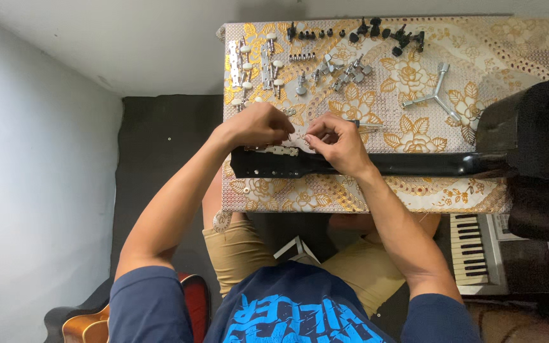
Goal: The person is repairing a guitar neck by installing tuning pegs. They use a screwdriver to tighten screws and secure the pegs into the headstock. The person works methodically, handling each component with care.
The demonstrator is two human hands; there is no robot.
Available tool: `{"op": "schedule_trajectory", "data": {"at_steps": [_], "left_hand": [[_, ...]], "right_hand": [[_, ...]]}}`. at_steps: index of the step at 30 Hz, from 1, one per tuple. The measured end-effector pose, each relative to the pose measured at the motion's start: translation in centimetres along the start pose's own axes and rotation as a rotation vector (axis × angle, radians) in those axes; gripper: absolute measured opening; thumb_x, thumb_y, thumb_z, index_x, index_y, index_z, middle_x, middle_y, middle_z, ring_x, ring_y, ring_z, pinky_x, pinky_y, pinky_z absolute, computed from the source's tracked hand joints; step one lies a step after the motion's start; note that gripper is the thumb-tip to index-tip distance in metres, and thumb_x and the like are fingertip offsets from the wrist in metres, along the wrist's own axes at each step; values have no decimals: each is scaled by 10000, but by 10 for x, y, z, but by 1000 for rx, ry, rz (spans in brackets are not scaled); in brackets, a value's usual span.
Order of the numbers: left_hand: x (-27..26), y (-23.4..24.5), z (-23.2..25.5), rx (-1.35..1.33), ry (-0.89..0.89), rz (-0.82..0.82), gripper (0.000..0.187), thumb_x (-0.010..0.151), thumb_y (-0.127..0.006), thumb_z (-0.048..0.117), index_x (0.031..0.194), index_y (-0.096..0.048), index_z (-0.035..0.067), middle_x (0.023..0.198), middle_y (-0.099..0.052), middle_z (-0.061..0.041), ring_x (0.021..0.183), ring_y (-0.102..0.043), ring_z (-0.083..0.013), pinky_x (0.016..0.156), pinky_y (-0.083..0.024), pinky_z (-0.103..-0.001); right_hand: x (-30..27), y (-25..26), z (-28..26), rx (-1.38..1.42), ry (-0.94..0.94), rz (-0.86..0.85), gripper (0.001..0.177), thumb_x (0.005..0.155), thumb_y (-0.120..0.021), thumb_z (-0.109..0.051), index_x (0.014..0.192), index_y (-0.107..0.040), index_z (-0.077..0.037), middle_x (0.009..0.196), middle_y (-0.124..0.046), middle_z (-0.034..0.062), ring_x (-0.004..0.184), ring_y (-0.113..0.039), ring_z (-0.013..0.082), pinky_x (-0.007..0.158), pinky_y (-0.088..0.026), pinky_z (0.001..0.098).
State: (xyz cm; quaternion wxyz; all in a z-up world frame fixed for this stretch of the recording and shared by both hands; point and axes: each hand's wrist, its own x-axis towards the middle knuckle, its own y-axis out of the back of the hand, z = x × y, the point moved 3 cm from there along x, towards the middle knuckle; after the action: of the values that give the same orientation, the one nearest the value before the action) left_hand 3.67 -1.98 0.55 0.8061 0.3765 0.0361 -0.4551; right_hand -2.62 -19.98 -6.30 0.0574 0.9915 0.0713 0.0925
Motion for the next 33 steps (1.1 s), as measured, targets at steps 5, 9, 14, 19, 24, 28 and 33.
{"op": "schedule_trajectory", "data": {"at_steps": [5, 9, 14, 19, 24, 28, 33], "left_hand": [[-18, 1, -4, -106, -56, 203, 240, 834, -650, 28, 1067, -677, -20, 887, -706, -204, 821, -700, -327, 813, -529, -437], [-22, -8, -27, -136, -124, 486, 243, 772, -734, 52, 1011, -699, 31, 853, -719, -142, 807, -708, -309, 728, -570, -402], [-44, -12, -13, -151, -284, 694, 137, 804, -750, 69, 939, -730, 67, 816, -681, -119, 734, -692, -252, 642, -578, -323], [-74, -29, 22, -133, -515, 806, 149, 812, -744, 31, 946, -734, 96, 873, -682, -99, 826, -687, -247, 703, -579, -319], [-95, -51, 40, -176, -538, 864, 162, 809, -772, 109, 963, -741, 149, 815, -714, -43, 724, -707, -194, 645, -585, -295], [-105, -59, 47, -213, -534, 925, 173, 792, -791, 141, 947, -740, 197, 830, -725, 34, 721, -715, -134, 650, -578, -234], [-117, -59, 54, -296, -634, 1037, 164, 796, -757, 18, 928, -751, 116, 806, -721, -28, 688, -711, -173, 654, -572, -259]], "right_hand": [[-1, -2, -8, 29, 18, 31, 49, 821, -676, 58, 868, -665, 49, 846, -634, 160, 654, -684, 198, 529, -550, 253], [-3, 0, -19, 43, 83, 68, 43, 815, -704, 47, 851, -680, 47, 876, -639, 173, 683, -686, 208, 541, -563, 259], [-9, -2, -35, 91, 198, 135, 66, 818, -725, 58, 871, -687, 55, 883, -639, 192, 758, -676, 204, 604, -572, 284], [-17, -5, -76, 183, 369, 137, 101, 803, -693, 98, 884, -687, 37, 882, -641, 200, 809, -656, 238, 703, -572, 318], [-27, -14, -124, 112, 574, 88, 110, 754, -736, 97, 844, -682, 69, 855, -653, 225, 809, -653, 328, 721, -545, 403], [-31, -20, -130, 162, 575, 47, 102, 751, -732, 90, 834, -677, 71, 837, -652, 235, 785, -655, 332, 698, -536, 402], [-36, -26, -131, 277, 506, 23, 81, 778, -698, 91, 843, -666, 55, 828, -650, 223, 811, -666, 330, 704, -534, 385]]}}
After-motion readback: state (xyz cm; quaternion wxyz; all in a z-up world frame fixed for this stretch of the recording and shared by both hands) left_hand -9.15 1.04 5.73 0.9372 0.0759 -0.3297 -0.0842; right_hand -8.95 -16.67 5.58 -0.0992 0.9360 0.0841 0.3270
